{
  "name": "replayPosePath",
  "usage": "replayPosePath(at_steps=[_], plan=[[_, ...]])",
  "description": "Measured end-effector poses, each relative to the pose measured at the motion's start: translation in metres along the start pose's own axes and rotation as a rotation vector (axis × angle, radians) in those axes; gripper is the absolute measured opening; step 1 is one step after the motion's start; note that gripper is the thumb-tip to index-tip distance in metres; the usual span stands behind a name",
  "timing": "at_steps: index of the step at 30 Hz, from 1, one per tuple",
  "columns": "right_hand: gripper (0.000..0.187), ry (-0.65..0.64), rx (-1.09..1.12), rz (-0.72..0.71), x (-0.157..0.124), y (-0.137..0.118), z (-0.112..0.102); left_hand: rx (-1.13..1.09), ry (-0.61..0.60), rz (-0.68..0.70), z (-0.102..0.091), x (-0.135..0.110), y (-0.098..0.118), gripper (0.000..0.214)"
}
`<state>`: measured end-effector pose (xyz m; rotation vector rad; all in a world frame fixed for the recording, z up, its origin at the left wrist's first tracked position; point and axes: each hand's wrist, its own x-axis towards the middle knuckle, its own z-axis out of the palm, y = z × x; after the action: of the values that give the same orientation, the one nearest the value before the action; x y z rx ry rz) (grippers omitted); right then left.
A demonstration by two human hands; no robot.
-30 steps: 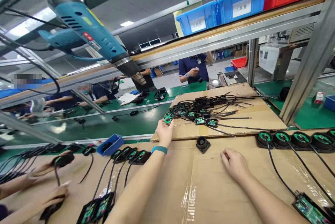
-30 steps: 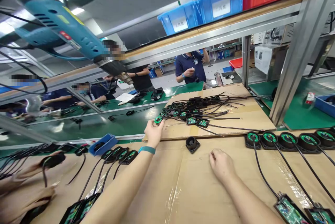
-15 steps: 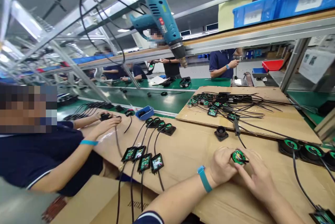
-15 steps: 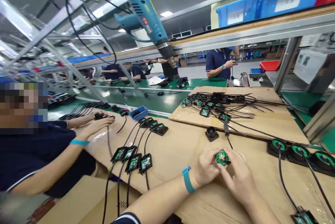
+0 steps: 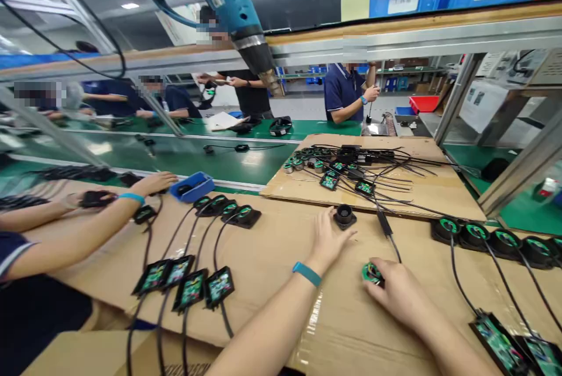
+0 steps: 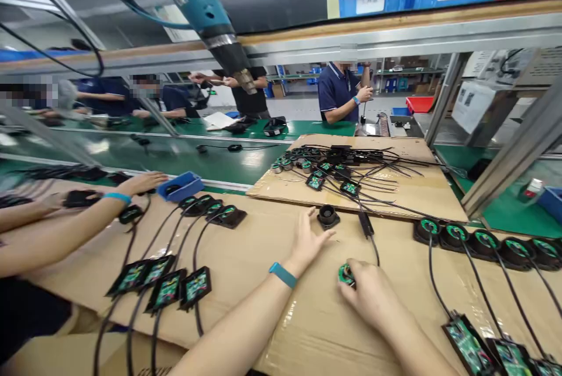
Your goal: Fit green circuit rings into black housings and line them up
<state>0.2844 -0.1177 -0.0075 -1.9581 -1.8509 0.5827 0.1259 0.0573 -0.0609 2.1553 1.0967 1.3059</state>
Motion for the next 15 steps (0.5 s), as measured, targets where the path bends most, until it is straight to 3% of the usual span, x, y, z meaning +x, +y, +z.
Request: replayPosePath(at_steps=[6, 11, 15], plan=[[0.043, -0.034, 0.179, -0.122, -0.005, -0.02, 0.012, -0.069, -0.06, -0.133, 0.024, 0.019, -0.008, 0.088], [0.046, -0.006, 0.154, -0.142, -0.002, -0.017, 0.016, -0.061, -0.123, -0.128, 0.015, 0.023, 0.003, 0.055], [0.05, -0.004, 0.167, -0.118, -0.001, -0.013, 0.013, -0.101, -0.23, -0.068, 0.002, 0.014, 0.011, 0.048]])
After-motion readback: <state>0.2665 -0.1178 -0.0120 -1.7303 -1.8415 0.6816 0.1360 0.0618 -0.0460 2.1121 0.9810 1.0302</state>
